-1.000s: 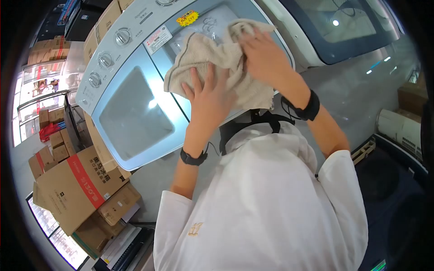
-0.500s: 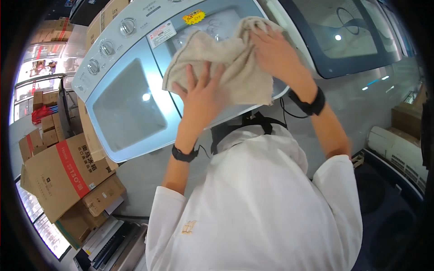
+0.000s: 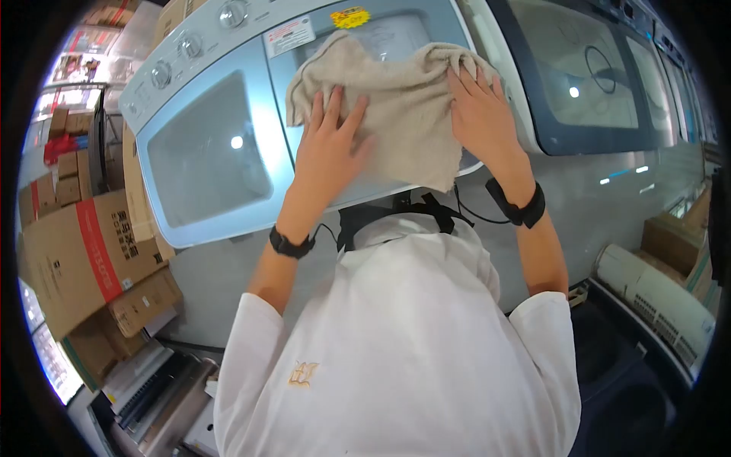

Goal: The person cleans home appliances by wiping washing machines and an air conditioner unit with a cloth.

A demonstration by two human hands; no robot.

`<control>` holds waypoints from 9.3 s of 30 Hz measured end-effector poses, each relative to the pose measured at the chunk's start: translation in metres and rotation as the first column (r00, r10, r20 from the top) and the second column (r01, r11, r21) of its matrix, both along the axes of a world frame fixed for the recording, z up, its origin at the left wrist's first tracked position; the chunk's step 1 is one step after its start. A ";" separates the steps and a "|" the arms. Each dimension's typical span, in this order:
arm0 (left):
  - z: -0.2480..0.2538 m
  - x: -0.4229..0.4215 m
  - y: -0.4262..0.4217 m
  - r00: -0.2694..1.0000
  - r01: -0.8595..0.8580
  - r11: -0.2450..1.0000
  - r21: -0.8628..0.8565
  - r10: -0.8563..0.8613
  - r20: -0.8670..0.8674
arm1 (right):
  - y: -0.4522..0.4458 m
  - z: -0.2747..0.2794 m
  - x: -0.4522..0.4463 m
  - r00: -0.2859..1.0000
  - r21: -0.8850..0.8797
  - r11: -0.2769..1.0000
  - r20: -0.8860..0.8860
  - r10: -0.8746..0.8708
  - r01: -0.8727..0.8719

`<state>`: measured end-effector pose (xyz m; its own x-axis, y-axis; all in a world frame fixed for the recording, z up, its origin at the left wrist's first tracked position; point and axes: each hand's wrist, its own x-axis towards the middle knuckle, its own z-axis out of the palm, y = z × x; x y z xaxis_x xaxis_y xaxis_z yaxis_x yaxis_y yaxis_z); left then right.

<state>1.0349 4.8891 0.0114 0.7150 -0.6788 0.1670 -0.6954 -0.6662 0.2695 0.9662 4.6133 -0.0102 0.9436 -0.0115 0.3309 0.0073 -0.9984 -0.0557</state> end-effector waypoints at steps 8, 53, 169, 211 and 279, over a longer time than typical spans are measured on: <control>-0.008 -0.030 0.037 0.994 -0.068 0.996 0.051 0.072 -0.083 | 0.086 0.031 -0.021 0.890 0.223 0.905 -0.205 0.408 -0.364; 0.007 0.027 0.173 0.922 0.320 0.947 -0.018 -0.316 -0.224 | 0.226 -0.002 -0.035 0.990 0.374 0.918 -0.004 -0.142 0.133; 0.020 -0.113 -0.379 0.961 0.210 0.976 -0.049 -0.216 -0.170 | -0.295 0.021 -0.133 0.993 0.322 0.939 -0.045 -0.112 0.120; 0.017 -0.182 -0.503 0.884 0.447 0.894 -0.009 -0.444 -0.145 | -0.433 0.002 -0.178 0.935 0.418 0.864 0.083 -0.345 0.282; 0.021 -0.127 -0.818 0.912 0.407 0.879 0.248 -0.375 -0.166 | -0.799 0.018 -0.246 0.972 0.145 0.977 -0.198 -0.124 0.154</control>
<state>0.9080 4.0710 0.0328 0.3845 -0.9143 -0.1276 -0.8911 -0.4037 0.2073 0.7200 3.8141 0.0076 0.9738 -0.1853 0.1322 -0.1569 -0.9671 -0.2001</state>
